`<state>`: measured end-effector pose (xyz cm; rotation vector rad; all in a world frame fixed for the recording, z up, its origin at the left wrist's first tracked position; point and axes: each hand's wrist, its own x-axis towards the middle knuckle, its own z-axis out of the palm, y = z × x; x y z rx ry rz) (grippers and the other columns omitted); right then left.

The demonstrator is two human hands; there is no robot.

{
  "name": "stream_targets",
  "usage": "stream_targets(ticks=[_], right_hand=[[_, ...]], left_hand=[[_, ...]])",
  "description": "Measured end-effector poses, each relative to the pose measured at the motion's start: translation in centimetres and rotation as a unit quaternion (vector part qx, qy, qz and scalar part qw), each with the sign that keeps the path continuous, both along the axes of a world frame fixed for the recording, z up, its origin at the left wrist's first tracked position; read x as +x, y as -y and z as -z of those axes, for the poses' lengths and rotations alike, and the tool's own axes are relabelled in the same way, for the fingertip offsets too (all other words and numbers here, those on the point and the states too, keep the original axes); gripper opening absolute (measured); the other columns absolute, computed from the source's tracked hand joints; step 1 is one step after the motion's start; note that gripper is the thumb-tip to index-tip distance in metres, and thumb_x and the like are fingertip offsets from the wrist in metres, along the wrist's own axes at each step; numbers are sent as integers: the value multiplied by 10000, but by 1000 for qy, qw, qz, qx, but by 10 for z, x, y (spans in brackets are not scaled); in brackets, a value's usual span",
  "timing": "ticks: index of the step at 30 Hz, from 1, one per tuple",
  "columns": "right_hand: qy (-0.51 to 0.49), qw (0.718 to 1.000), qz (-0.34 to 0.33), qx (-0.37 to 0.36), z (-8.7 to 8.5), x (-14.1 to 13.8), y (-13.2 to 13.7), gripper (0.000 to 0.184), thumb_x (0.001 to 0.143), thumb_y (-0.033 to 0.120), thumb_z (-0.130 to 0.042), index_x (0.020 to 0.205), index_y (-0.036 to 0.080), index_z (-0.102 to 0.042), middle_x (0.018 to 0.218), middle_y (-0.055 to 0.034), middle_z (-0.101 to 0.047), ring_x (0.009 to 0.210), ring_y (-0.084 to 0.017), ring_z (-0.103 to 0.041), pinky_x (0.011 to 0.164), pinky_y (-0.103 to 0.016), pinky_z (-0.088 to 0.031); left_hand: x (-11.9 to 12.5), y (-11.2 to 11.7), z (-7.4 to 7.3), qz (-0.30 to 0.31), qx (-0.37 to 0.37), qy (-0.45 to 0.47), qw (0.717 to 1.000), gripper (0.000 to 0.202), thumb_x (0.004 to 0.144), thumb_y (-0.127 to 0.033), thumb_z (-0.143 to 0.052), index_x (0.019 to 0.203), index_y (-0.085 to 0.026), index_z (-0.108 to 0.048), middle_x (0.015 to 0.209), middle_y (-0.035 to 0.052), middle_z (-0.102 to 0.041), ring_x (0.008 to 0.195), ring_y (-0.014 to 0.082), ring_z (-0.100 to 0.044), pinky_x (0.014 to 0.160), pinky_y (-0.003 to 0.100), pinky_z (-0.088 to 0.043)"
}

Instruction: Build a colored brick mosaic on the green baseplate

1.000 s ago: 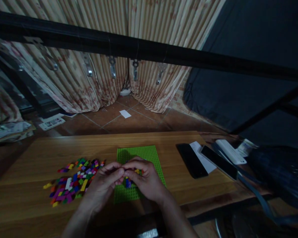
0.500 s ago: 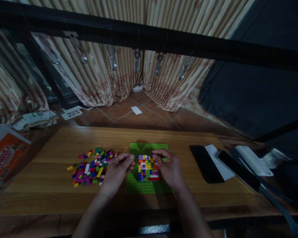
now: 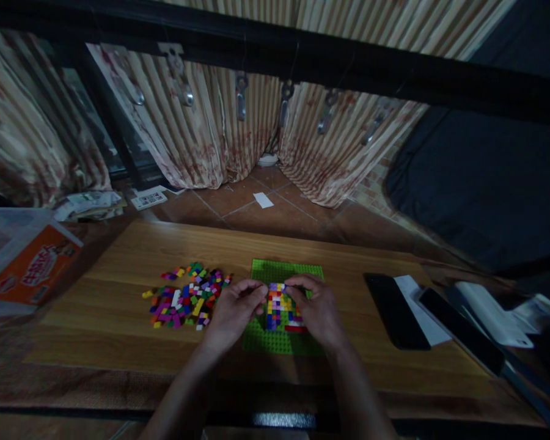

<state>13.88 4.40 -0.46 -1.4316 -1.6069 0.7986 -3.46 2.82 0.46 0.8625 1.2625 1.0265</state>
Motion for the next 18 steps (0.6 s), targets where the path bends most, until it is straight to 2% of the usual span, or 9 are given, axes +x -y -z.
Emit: stream_targets(ticks=[5,10,18], right_hand=[[-24,999,-7,-47,0,0,-3,138,778,312,-625,802,226,-729,856,-34,-710,846,-206,-622,815,-356,-460],[-25,998,-13,-61,-1,0,-7,146,763,315,-630,792,219,-736,846,-34,-725,805,-198,-637,770,-334,-473],[-9,997,-31,-72,-1,0,-11,136,756,282,-624,793,208,-733,825,-33,-731,774,-193,-654,748,-331,-485]], left_hand=[[2,0,0,-10,15,-5,1000,300,659,-438,-746,717,-148,-696,514,-25,-579,473,93,-483,463,207,-348],[4,0,-1,-9,30,15,999,288,634,-434,-766,663,-155,-700,530,-14,-608,520,110,-515,525,226,-407],[5,-1,2,-15,36,21,999,201,716,-346,-695,713,-146,-722,589,7,-649,563,120,-554,568,227,-436]])
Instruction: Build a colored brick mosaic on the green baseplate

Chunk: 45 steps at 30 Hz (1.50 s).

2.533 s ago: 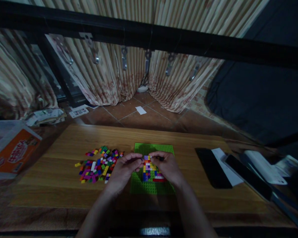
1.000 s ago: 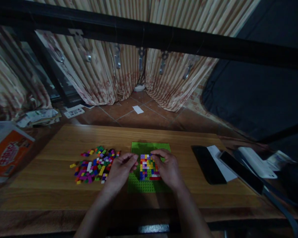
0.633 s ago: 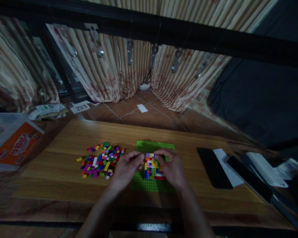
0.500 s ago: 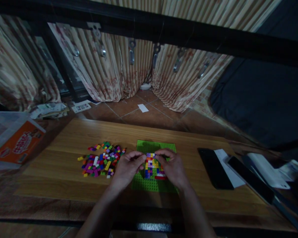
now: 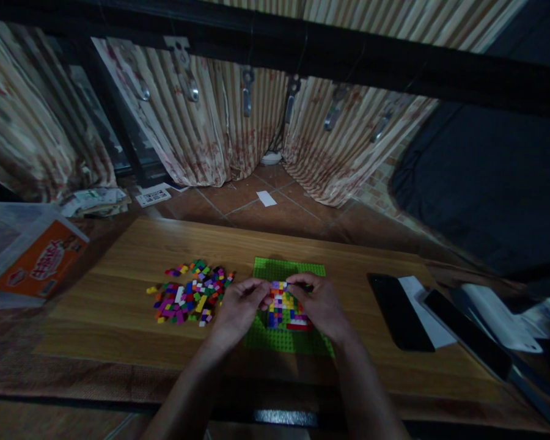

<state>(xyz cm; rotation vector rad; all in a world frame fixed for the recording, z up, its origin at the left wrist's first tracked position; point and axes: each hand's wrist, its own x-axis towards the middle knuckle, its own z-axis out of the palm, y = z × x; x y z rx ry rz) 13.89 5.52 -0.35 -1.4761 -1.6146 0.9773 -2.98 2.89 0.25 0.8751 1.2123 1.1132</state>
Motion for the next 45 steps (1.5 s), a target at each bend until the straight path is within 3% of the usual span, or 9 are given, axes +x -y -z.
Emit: stream_targets(ticks=[8,12,15,23,30,35,40,45], right_hand=[[-87,996,9,-23,11,4,3,200,743,335,-669,877,205,-740,889,-49,-733,825,-207,-658,776,-350,-503],[-89,995,38,13,8,7,8,255,763,320,-673,998,238,-725,1020,-52,-712,927,-219,-639,849,-370,-484],[-99,991,55,70,-2,6,14,185,820,310,-625,959,243,-727,998,-51,-704,940,-213,-629,854,-364,-478],[-89,985,-61,132,-16,-16,29,144,862,289,-626,969,288,-723,975,-29,-664,941,-186,-612,822,-323,-484],[-52,983,-82,156,-13,-21,28,179,906,305,-570,1022,297,-706,1003,-34,-660,967,-189,-595,838,-343,-474],[-60,982,-98,150,-16,-21,29,143,901,295,-585,962,292,-715,975,-21,-656,952,-179,-593,834,-336,-465],[-79,985,-66,138,-16,-15,29,115,880,295,-609,933,274,-709,970,-21,-652,936,-179,-604,834,-330,-467],[-39,990,-2,135,-8,3,24,147,877,340,-600,926,267,-717,998,-35,-655,975,-201,-600,865,-353,-452]], left_hand=[[0,1,-2,-19,-5,31,999,153,682,-252,-712,806,-164,-736,715,22,-714,695,150,-635,692,254,-488],[-1,2,-4,-17,-6,37,999,210,684,-286,-727,841,-147,-723,698,24,-697,640,139,-616,627,250,-476],[-2,2,-6,-26,-9,57,998,275,673,-304,-748,885,-136,-697,720,23,-688,592,120,-596,570,240,-456],[-6,4,-5,7,-2,134,991,346,696,-346,-760,959,-140,-670,737,24,-685,581,110,-597,562,232,-446],[-5,6,-7,40,34,111,992,430,744,-371,-728,1085,-127,-635,663,7,-658,596,119,-593,585,232,-458],[-4,6,-8,48,55,99,992,467,737,-384,-733,1108,-129,-609,640,-5,-652,582,117,-590,576,231,-463],[-4,5,-8,30,44,83,995,404,758,-380,-697,1055,-116,-622,644,9,-660,578,120,-592,565,233,-461],[-9,1,-7,-25,25,49,998,307,755,-349,-677,948,-113,-647,677,23,-670,575,106,-585,553,217,-435]])
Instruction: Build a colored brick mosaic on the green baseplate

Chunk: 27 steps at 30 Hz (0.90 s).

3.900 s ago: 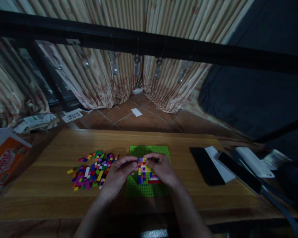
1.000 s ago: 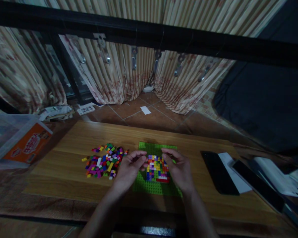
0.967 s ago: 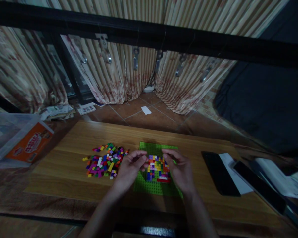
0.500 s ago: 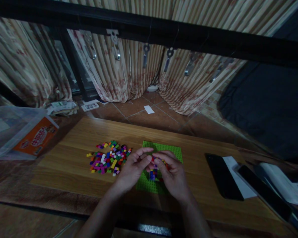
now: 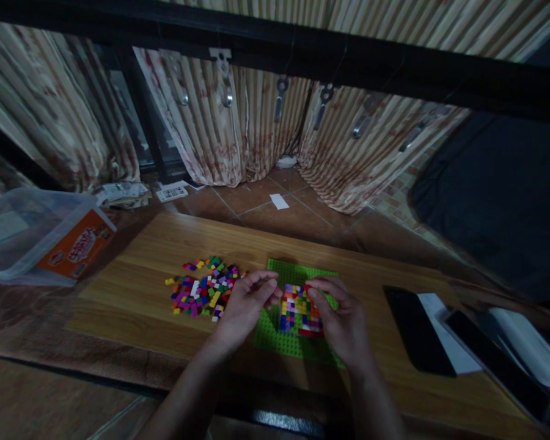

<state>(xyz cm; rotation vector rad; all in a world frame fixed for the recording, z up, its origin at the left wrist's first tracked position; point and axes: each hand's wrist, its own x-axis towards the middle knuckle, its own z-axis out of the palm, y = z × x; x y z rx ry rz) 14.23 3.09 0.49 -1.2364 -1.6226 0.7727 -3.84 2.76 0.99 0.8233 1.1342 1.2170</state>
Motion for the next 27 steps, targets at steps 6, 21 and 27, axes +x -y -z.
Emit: stream_targets(ticks=[6,21,27], right_hand=[[89,996,-1,-1,8,10,-3,181,872,379,-590,906,278,-736,1021,-47,-648,984,-216,-584,887,-384,-451],[83,996,10,-20,15,-1,-10,121,806,336,-650,849,259,-733,981,-48,-645,961,-223,-586,873,-393,-460],[74,995,20,-58,15,1,-11,176,777,363,-666,891,238,-715,987,-53,-661,967,-231,-597,886,-402,-450]], left_hand=[[-2,-1,14,-6,-15,-56,998,262,754,-308,-660,948,-132,-657,708,24,-676,614,123,-601,578,229,-448],[1,0,24,56,18,-149,987,199,790,-273,-601,931,-156,-678,777,20,-677,681,142,-609,606,236,-455],[2,0,26,56,24,-150,987,188,790,-277,-597,910,-161,-683,722,7,-645,658,135,-579,599,233,-443]])
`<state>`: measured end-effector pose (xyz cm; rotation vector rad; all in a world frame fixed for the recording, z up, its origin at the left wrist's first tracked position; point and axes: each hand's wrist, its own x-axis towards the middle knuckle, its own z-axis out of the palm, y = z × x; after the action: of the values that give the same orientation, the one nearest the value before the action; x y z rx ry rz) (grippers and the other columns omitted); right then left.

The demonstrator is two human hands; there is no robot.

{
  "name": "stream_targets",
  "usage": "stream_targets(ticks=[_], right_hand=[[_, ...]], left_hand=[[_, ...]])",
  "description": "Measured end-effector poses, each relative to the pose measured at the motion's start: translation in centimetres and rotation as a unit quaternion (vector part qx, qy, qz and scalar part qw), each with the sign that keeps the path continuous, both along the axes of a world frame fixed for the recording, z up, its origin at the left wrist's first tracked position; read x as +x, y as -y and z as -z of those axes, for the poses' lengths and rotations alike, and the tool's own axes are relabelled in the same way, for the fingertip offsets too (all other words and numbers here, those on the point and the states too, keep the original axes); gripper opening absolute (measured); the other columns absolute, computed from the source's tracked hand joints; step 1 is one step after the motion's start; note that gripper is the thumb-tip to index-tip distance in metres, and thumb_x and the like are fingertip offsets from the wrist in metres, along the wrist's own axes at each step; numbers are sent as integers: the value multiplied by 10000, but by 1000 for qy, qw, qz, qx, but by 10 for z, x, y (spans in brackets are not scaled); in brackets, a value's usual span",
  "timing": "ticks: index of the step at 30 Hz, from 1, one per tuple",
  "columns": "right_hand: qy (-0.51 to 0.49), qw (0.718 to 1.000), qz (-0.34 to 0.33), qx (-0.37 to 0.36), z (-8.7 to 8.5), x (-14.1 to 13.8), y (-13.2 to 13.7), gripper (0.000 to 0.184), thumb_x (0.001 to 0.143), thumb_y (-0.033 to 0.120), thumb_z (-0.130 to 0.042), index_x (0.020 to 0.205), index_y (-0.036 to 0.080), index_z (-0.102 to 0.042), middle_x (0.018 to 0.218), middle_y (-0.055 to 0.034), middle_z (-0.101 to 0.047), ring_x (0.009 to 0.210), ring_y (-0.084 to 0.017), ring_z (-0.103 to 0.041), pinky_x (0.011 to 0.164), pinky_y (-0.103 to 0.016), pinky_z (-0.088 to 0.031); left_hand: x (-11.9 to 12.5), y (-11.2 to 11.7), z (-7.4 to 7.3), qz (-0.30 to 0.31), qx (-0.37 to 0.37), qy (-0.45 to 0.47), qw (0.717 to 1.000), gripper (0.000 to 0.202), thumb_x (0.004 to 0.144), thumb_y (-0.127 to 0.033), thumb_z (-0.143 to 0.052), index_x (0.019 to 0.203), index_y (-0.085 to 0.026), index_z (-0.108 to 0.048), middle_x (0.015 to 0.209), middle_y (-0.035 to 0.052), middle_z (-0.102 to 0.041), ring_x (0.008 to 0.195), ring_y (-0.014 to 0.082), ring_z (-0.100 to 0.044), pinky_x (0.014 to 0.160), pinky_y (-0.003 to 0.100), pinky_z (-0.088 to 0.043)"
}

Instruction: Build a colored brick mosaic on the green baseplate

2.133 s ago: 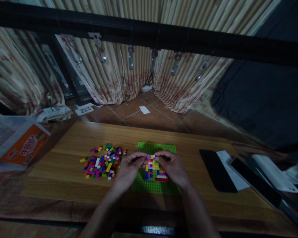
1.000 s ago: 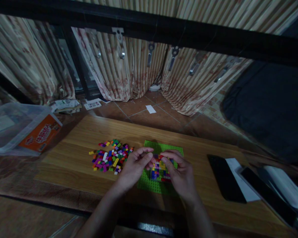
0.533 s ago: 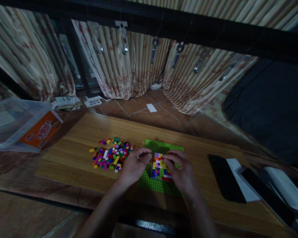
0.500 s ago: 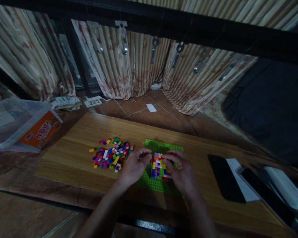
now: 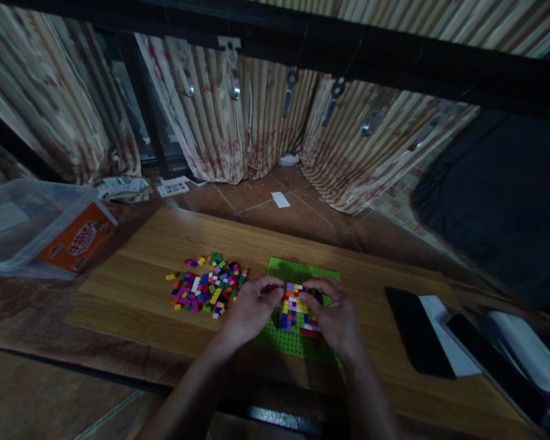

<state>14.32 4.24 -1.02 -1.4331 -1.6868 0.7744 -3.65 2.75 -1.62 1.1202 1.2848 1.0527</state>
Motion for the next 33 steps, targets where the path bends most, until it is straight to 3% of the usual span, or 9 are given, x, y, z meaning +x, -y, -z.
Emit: stream_targets(ticks=[9,22,33], right_hand=[[-35,999,8,-34,-4,-1,1,267,842,428,-573,944,224,-712,1000,-60,-679,962,-228,-613,874,-386,-447],[-97,991,23,-94,4,-14,0,261,796,422,-622,906,208,-723,949,-52,-707,885,-217,-636,820,-360,-474],[-128,989,29,-63,8,-21,-5,173,781,324,-614,819,204,-733,869,-44,-715,814,-190,-642,754,-319,-502]], left_hand=[[0,1,-6,0,-10,3,1000,183,781,-290,-603,890,-168,-685,735,9,-651,655,138,-572,600,238,-437],[-1,1,-8,17,7,-15,1000,181,803,-289,-579,877,-170,-695,738,11,-657,670,142,-574,616,236,-434],[-1,-2,-9,18,-23,-23,999,265,775,-355,-622,938,-158,-693,779,32,-698,718,172,-623,645,260,-469]])
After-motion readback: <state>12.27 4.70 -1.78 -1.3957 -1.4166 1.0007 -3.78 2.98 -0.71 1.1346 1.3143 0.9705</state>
